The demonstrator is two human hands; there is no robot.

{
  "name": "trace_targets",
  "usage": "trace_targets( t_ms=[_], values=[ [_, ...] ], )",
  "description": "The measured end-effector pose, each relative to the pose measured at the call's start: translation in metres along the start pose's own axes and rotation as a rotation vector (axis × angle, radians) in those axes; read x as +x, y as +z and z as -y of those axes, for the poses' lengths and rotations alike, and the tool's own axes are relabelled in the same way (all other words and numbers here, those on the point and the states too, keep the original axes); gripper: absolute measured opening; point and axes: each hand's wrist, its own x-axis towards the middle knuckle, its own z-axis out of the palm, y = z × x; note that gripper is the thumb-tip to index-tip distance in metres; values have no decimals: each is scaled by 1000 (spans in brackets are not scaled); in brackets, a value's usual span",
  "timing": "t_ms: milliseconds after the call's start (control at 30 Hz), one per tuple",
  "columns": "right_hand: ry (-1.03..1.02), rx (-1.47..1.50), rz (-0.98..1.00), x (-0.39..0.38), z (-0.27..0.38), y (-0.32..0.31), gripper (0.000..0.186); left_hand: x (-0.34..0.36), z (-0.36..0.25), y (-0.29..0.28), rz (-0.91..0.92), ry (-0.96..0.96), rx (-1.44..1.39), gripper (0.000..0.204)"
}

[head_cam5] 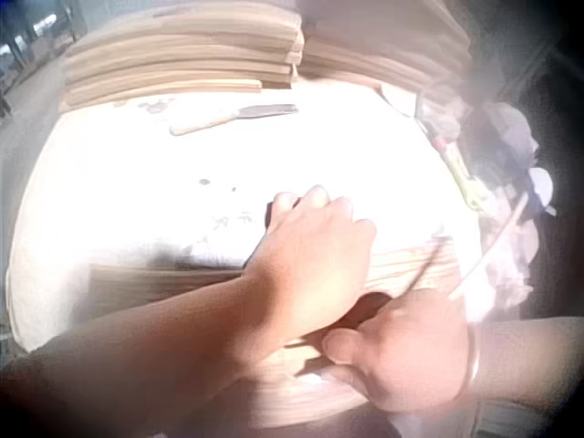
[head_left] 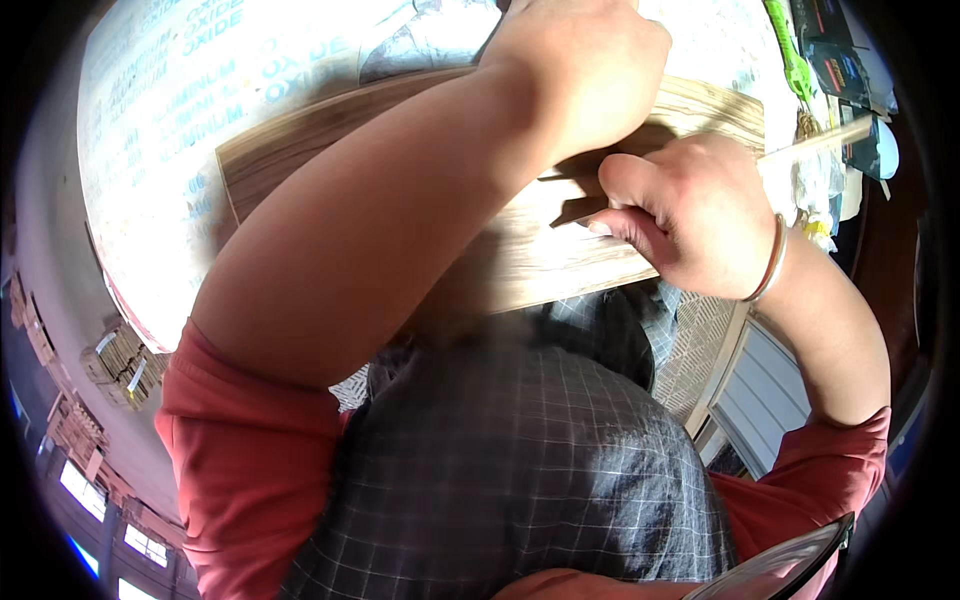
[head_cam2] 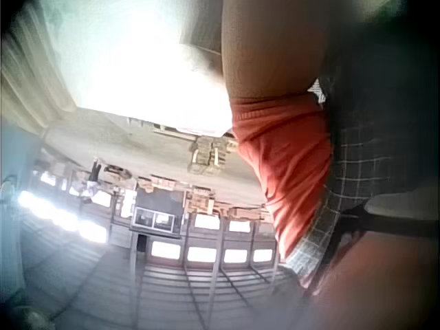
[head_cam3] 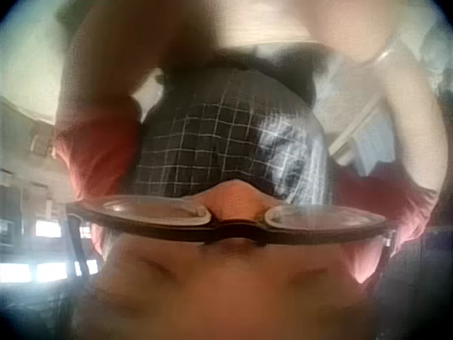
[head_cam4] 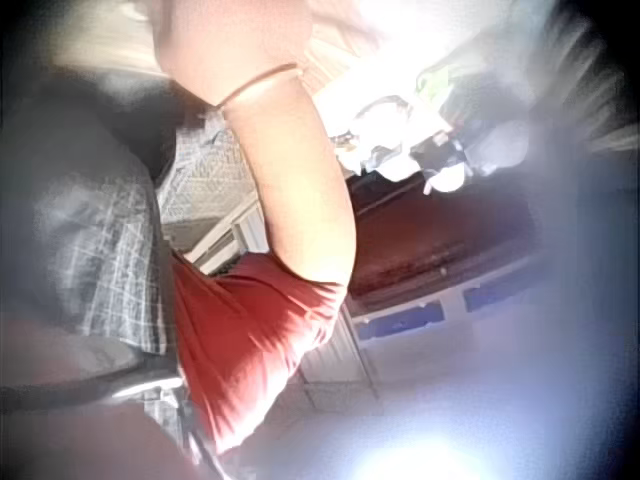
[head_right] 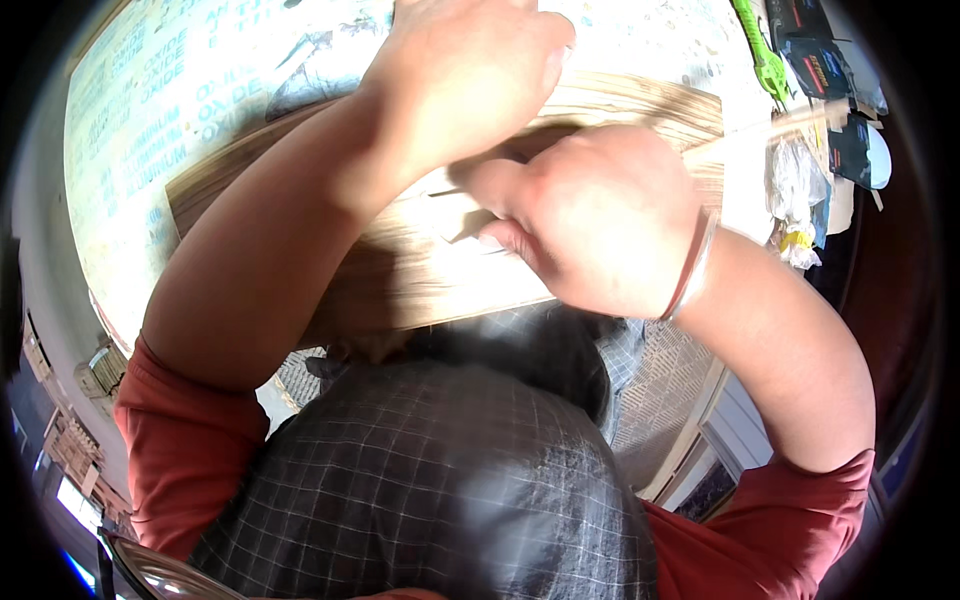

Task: The person smooths a pre-cut handle cutout on a wooden board using a small white tool, then applies a white substance from a bottle into the cutout with a wooden stick and spreads it evenly. The person repeats the smoothing and filling steps on the same board.

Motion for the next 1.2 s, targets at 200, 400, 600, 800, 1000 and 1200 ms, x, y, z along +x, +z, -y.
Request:
trace_targets(
  t_ms=[200,400,600,800,1000,1200],
  values=[
    [415,334,-117,-9,19,24,25,2,-2,-1,8,11,6,22],
    [-298,-443,17,5,-9,-17,12,1,-4,-18,119,-56,22,26],
    [-72,-71,-53,1,1,-3,16,6,1,-2,71,-11,-119,24],
    [427,445,-292,-25,22,40,26,0,-1,-6,29,8,0,19],
    [573,1208,-223,-41,26,51,17,4,1,2,19,-44,11,22],
    [566,1682,48,-40,35,49,43,7,4,8,27,-44,11,22]
  ],
)
